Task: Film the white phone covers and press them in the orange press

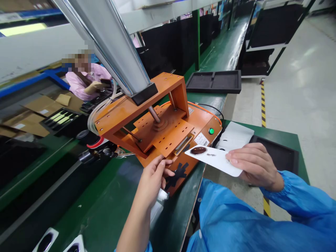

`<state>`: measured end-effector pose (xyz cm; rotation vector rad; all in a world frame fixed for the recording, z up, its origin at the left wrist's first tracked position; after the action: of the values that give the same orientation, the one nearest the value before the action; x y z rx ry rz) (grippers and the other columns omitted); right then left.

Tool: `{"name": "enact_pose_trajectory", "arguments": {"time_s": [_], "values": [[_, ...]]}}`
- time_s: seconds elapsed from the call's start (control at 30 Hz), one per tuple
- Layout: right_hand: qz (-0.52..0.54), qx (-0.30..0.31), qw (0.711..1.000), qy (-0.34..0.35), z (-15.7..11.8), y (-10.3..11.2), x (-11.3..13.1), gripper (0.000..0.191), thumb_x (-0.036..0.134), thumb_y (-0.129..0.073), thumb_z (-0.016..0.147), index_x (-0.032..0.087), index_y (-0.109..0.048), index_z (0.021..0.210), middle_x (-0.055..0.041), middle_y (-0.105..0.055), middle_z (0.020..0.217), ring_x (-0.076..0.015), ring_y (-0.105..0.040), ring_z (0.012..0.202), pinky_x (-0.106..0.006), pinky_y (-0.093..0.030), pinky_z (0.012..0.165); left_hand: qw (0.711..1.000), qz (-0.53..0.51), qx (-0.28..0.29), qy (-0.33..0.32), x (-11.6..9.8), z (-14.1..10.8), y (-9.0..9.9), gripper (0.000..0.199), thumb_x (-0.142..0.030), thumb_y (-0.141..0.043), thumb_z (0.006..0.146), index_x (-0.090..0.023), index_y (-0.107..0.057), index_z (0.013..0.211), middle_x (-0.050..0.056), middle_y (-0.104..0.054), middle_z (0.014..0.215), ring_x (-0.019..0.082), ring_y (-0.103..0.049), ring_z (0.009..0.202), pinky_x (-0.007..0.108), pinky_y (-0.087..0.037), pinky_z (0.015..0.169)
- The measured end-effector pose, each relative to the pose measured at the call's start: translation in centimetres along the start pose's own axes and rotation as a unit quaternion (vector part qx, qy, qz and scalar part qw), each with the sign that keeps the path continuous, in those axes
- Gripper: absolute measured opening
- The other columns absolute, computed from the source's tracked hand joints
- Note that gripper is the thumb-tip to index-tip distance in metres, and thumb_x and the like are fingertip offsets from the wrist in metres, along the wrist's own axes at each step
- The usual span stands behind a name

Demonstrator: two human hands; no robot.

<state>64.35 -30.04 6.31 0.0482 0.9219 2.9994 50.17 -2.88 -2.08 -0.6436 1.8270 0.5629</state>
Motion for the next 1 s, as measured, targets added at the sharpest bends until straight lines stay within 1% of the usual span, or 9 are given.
{"name": "enact_pose_trajectory", "arguments": {"time_s": [0.2, 0.33, 0.5, 0.63, 0.73, 0.8, 0.87, 0.93, 1.0], "values": [[-0.016, -0.006, 1.0, 0.015, -0.1, 0.2, -0.4, 0.024, 0.025, -0.065, 0.095, 0.031, -0.06, 0.118, 0.0, -0.079, 0.1, -0.0171, -0.076, 0.085, -0.035, -0.057, 0.076, 1.0, -0.007, 0.013, -0.009, -0.4, 0.5, -1.0, 0.043, -0.041, -0.071, 0.082, -0.017, -0.055, 0.113, 0.009, -0.07, 0.103, 0.01, -0.066, 0.061, 0.012, -0.031, 0.031], [-0.033, -0.027, 0.999, 0.031, -0.2, 0.7, -0.4, 0.021, 0.022, -0.068, 0.092, 0.031, -0.063, 0.111, -0.0003, -0.079, 0.1, -0.0172, -0.076, 0.087, -0.034, -0.057, 0.073, 0.999, -0.048, -0.003, -0.007, -0.8, 0.6, -1.7, 0.054, -0.046, -0.081, 0.072, -0.017, -0.055, 0.109, 0.004, -0.07, 0.088, 0.01, -0.064, 0.053, 0.013, -0.024, 0.029], [-0.042, -0.032, 0.998, 0.042, -0.7, 0.6, -0.6, 0.026, 0.015, -0.07, 0.088, 0.029, -0.066, 0.11, -0.0011, -0.078, 0.109, -0.0181, -0.076, 0.094, -0.035, -0.056, 0.075, 0.995, -0.093, -0.022, -0.021, -1.9, 2.0, -3.3, 0.051, -0.046, -0.08, 0.072, -0.015, -0.059, 0.107, 0.009, -0.072, 0.094, 0.01, -0.065, 0.054, 0.014, -0.018, 0.032], [-0.054, -0.039, 0.995, 0.072, -1.2, -0.5, -1.1, 0.031, 0.01, -0.07, 0.084, 0.025, -0.068, 0.111, -0.0029, -0.078, 0.112, -0.019, -0.076, 0.096, -0.034, -0.056, 0.077, 0.985, -0.141, -0.077, -0.067, -3.5, 4.5, -4.5, 0.044, -0.037, -0.073, 0.078, -0.014, -0.06, 0.114, 0.011, -0.072, 0.103, 0.01, -0.067, 0.059, 0.014, -0.028, 0.04], [-0.07, -0.085, 0.992, 0.061, -1.1, -1.5, -2.5, 0.036, 0.007, -0.069, 0.082, 0.025, -0.067, 0.113, -0.0029, -0.078, 0.111, -0.0196, -0.077, 0.095, -0.034, -0.056, 0.076, 0.973, -0.167, -0.126, -0.101, -4.6, 5.6, -4.8, 0.034, -0.031, -0.066, 0.081, -0.014, -0.063, 0.11, 0.009, -0.072, 0.101, 0.012, -0.068, 0.064, 0.017, -0.041, 0.05], [-0.08, -0.112, 0.989, 0.047, -0.7, -2.6, -3.6, 0.036, 0.007, -0.068, 0.083, 0.027, -0.067, 0.113, -0.0015, -0.079, 0.109, -0.0192, -0.077, 0.094, -0.033, -0.055, 0.076, 0.97, -0.168, -0.134, -0.112, -4.7, 4.9, -4.8, 0.029, -0.028, -0.066, 0.08, -0.013, -0.066, 0.105, 0.007, -0.072, 0.093, 0.013, -0.069, 0.07, 0.02, -0.047, 0.059], [-0.085, -0.113, 0.989, 0.046, 0.1, -4.3, -4.5, 0.031, 0.01, -0.066, 0.086, 0.027, -0.067, 0.112, -0.0008, -0.079, 0.106, -0.0185, -0.077, 0.092, -0.033, -0.054, 0.075, 0.974, -0.162, -0.111, -0.111, -3.8, 2.6, -4.9, 0.025, -0.027, -0.066, 0.08, -0.013, -0.068, 0.101, 0.006, -0.072, 0.088, 0.016, -0.068, 0.074, 0.023, -0.05, 0.067], [-0.078, -0.099, 0.991, 0.054, 1.4, -6.6, -5.1, 0.026, 0.014, -0.064, 0.09, 0.028, -0.068, 0.111, 0.0, -0.08, 0.105, -0.0173, -0.077, 0.091, -0.033, -0.052, 0.075, 0.983, -0.136, -0.072, -0.1, -1.8, -1.0, -4.9, 0.023, -0.03, -0.065, 0.084, -0.015, -0.068, 0.101, 0.005, -0.072, 0.087, 0.018, -0.067, 0.077, 0.025, -0.05, 0.069], [-0.048, -0.074, 0.994, 0.067, 3.0, -9.1, -5.4, 0.023, 0.018, -0.06, 0.094, 0.03, -0.068, 0.112, 0.0008, -0.079, 0.107, -0.0166, -0.076, 0.093, -0.034, -0.05, 0.078, 0.993, -0.057, -0.054, -0.091, 0.6, -5.3, -4.3, 0.022, -0.038, -0.059, 0.091, -0.019, -0.065, 0.101, 0.003, -0.069, 0.084, 0.017, -0.063, 0.076, 0.025, -0.047, 0.067]]}}
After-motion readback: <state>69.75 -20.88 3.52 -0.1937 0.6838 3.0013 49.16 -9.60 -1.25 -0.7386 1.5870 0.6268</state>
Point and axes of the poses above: each hand's wrist, its own z-axis towards the middle knuckle, its own y-axis out of the back of the hand, x = y × z, the point moved 9 cm from there along z, towards the middle knuckle
